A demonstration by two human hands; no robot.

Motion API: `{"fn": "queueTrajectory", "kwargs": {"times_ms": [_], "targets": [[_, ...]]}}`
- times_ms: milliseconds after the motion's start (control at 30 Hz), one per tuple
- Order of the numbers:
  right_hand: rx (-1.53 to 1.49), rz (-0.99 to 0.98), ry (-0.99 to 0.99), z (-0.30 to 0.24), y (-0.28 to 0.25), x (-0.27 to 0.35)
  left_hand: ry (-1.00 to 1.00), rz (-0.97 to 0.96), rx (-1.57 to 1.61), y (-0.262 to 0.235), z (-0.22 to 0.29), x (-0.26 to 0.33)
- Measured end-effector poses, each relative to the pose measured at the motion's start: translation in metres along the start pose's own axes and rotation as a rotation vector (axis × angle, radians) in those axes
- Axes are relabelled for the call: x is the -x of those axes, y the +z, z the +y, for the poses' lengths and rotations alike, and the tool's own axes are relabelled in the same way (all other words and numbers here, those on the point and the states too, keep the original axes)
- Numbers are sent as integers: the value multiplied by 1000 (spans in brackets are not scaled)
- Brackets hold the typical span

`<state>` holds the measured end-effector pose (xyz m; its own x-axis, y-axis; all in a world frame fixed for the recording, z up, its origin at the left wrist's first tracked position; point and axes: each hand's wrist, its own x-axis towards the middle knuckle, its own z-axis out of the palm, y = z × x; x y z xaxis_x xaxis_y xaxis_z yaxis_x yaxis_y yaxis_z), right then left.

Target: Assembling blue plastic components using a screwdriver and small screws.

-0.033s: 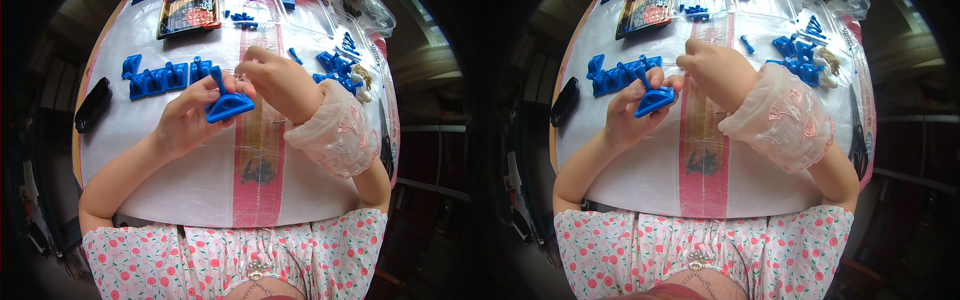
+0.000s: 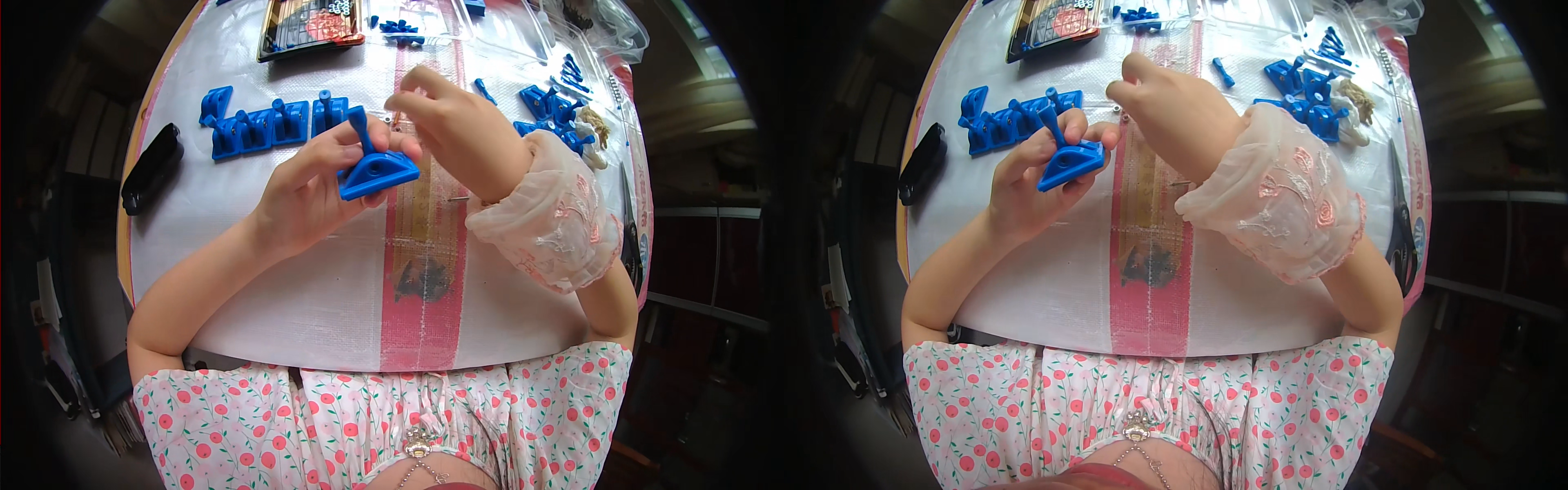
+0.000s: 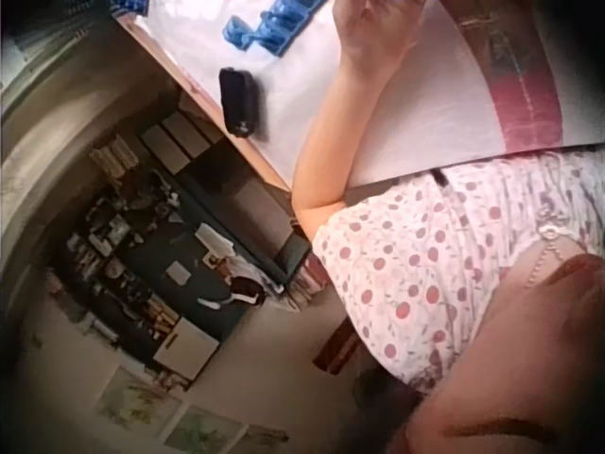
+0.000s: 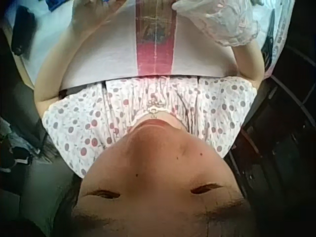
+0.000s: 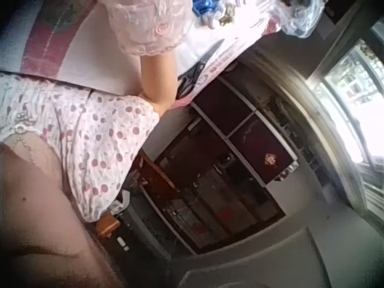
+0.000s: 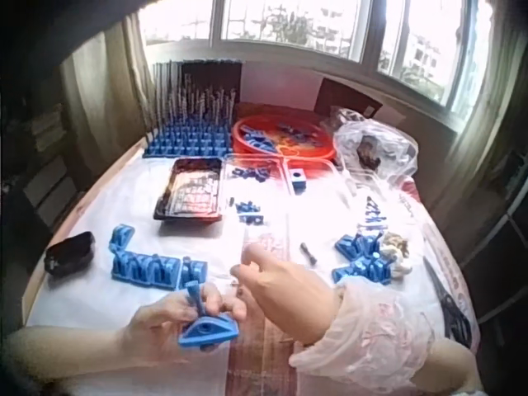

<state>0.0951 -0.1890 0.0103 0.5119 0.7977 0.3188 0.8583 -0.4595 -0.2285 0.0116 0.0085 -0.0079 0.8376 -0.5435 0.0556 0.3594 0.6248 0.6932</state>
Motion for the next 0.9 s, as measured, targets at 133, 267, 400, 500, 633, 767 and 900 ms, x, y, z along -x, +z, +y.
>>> {"fn": "queueTrajectory", "kwargs": {"times_ms": [133,267,400,500,633,767,900], "targets": [[125,3,-109,8,1,-5,-20,17,-52,7,3,-1],[159,-106,-84,8,-1,-6,-23,-1,-173,9,3,-4],[190,-42,-32,11,-7,-1,-6,-46,-201,8,0,-6],[134,56,28,-1,-18,2,-1,11,-235,6,-1,0],[-150,184,74,-38,-55,23,7,3,-274,9,-3,-3],[-352,238,52,-62,-59,36,-3,10,-297,6,-4,0],[-399,240,42,-67,-54,36,16,-78,-209,0,-4,1]]}}
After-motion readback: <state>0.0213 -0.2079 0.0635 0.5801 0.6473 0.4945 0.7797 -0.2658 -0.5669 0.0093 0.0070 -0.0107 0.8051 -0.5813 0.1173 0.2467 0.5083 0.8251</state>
